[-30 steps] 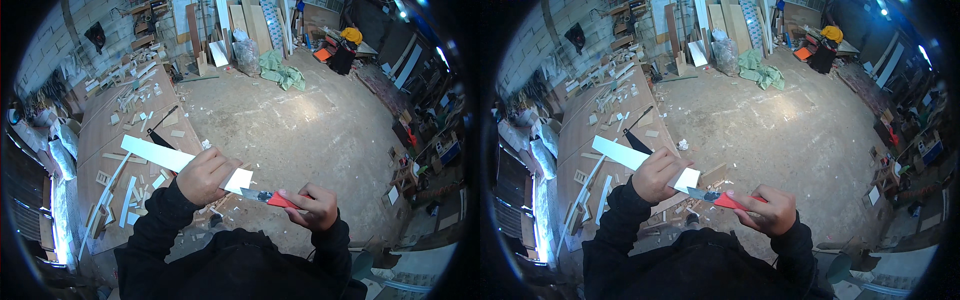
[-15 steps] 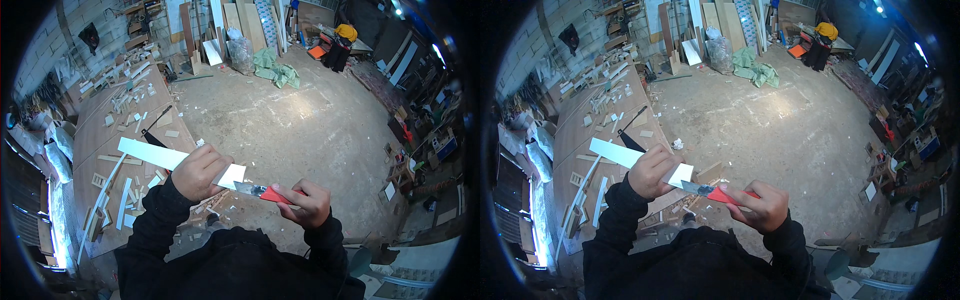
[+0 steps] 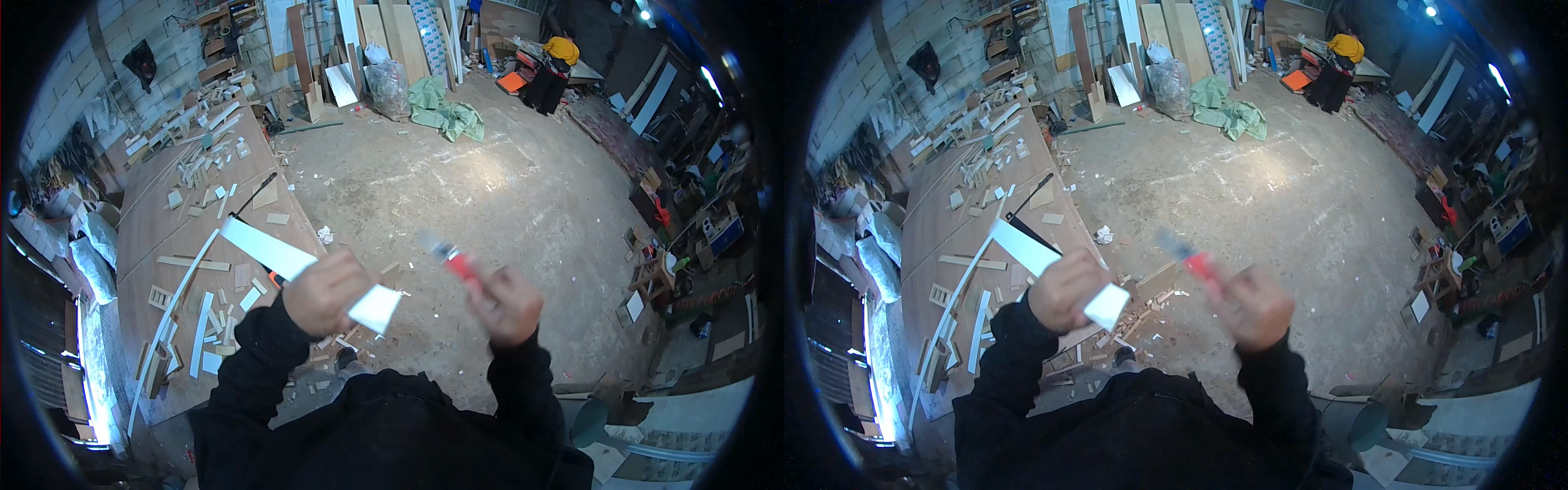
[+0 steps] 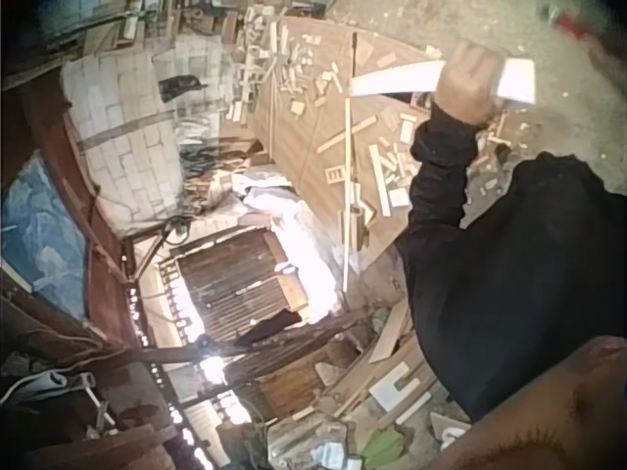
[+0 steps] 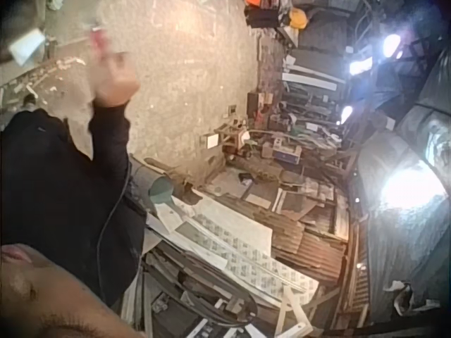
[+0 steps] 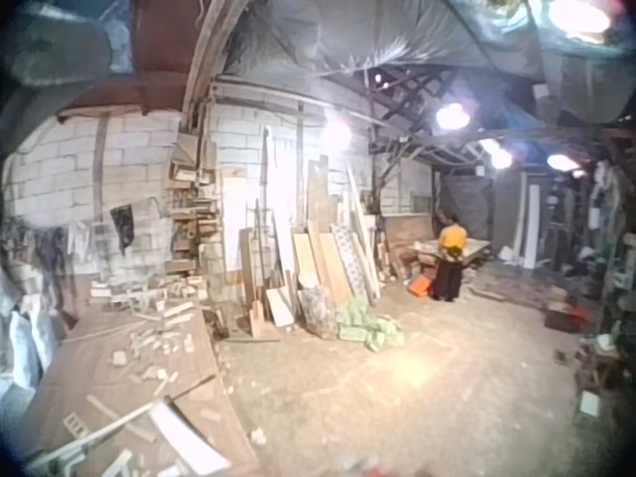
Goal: The person trims and cuts small wooden pieces and strips using a utility knife, peeling away protective layers and scoring the wood.
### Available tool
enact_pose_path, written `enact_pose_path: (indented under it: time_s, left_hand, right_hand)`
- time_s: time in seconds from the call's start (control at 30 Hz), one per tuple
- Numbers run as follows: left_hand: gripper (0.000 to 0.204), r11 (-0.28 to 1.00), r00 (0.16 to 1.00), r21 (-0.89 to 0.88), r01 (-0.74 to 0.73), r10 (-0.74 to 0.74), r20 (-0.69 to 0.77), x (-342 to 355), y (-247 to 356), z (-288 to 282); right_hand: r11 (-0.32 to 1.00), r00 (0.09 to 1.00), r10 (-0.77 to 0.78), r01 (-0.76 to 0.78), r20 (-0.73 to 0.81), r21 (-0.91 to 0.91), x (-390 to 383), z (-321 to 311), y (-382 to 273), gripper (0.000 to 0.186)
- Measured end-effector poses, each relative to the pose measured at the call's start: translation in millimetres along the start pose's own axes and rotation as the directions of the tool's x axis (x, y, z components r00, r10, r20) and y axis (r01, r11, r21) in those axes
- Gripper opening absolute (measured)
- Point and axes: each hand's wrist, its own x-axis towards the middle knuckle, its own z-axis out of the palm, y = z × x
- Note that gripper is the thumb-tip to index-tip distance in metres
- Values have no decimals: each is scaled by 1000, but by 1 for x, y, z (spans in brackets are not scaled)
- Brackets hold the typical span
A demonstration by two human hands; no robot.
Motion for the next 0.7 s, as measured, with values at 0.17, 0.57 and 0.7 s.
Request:
enact_pose_path:
  time_s: [0.17,0.57,0.7]
  left_hand:
    - [33,991,992,37,127,-126,-27,8,10,-10]
    - [36,993,997,88,75,-73,-22,17,17,-14]
    - [43,998,998,32,53,-52,-21,15,16,-11]
  right_hand:
    - [929,939,328,-299,-105,219,-3,-32,33,40]
    - [942,977,-27,-45,210,332,-5,-50,-27,45]
    - [947,981,-61,-2,186,321,-6,-46,-32,44]
